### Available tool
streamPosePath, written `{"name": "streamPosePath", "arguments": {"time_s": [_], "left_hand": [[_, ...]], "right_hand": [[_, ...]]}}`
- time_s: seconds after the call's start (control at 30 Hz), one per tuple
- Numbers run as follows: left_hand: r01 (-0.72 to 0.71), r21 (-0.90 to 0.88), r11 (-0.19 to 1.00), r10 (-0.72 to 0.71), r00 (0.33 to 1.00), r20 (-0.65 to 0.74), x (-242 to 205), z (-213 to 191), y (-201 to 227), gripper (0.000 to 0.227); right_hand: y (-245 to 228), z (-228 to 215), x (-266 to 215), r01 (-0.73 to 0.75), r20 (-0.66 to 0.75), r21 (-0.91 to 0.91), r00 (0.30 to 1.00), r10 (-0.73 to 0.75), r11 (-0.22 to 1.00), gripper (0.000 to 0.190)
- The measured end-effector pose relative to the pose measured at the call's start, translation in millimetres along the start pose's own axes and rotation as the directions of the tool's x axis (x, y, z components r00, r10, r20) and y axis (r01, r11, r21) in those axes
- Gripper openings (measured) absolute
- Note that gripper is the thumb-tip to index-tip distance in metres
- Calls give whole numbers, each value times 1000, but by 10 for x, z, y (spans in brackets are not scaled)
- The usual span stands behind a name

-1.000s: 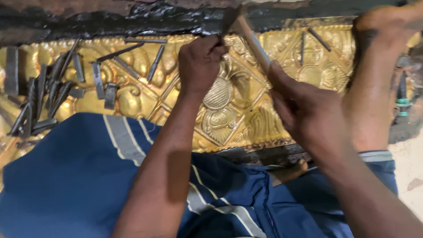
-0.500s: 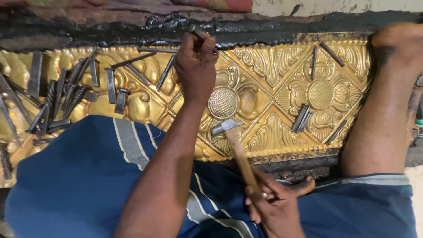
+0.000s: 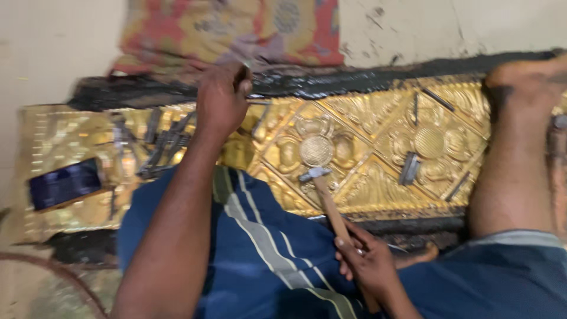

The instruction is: The person is sitting on the floor and using a hammer and a small metal punch to emboss a decorative pattern onto a large, gold-colored metal panel. They repeatedly strike the punch to create a textured, grid-like design within a circular motif.

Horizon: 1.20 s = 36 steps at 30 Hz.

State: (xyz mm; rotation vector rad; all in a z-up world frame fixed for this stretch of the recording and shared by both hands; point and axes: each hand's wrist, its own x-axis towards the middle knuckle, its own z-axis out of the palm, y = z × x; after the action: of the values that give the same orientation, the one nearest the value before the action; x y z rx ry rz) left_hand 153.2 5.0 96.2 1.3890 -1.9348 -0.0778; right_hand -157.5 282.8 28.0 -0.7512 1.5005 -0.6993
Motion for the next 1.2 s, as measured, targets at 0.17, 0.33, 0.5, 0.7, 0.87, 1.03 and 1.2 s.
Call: {"name": "streamPosePath", "arguments": {"time_s": [0.17,0.33,0.5,0.7,0.87,1.03,1.2], "left_hand": [[260,395,881,-427,795,431,-281,-494,-506,20],[451,115,885,-453,777,438,-520,-298,-761,26],[474,-85,876,-461,877,137,-342,-216,-884,24],[402,199,894,-422,904,71,-371,-474,-1218,25],[584,230,778,-621,771,144,-406,-659,-1230,31],[530,433,729,-682,612,400,-362,-765,-943,25],[554,574,604,-797,435,419,-437,-630,-674,42]], "right_hand": [[-62,28,16,-10,-6,-79,1000,10,997,51],[-90,93,29,-1,-38,-87,999,-2,996,48],[-147,106,-9,-41,-81,-91,996,33,995,48],[-113,115,18,-39,-101,-99,994,29,994,48],[-90,85,67,-53,-106,-90,993,43,995,50],[-67,82,66,-39,-82,-90,996,31,995,51],[-122,72,51,-41,-75,-98,997,34,994,50]]}}
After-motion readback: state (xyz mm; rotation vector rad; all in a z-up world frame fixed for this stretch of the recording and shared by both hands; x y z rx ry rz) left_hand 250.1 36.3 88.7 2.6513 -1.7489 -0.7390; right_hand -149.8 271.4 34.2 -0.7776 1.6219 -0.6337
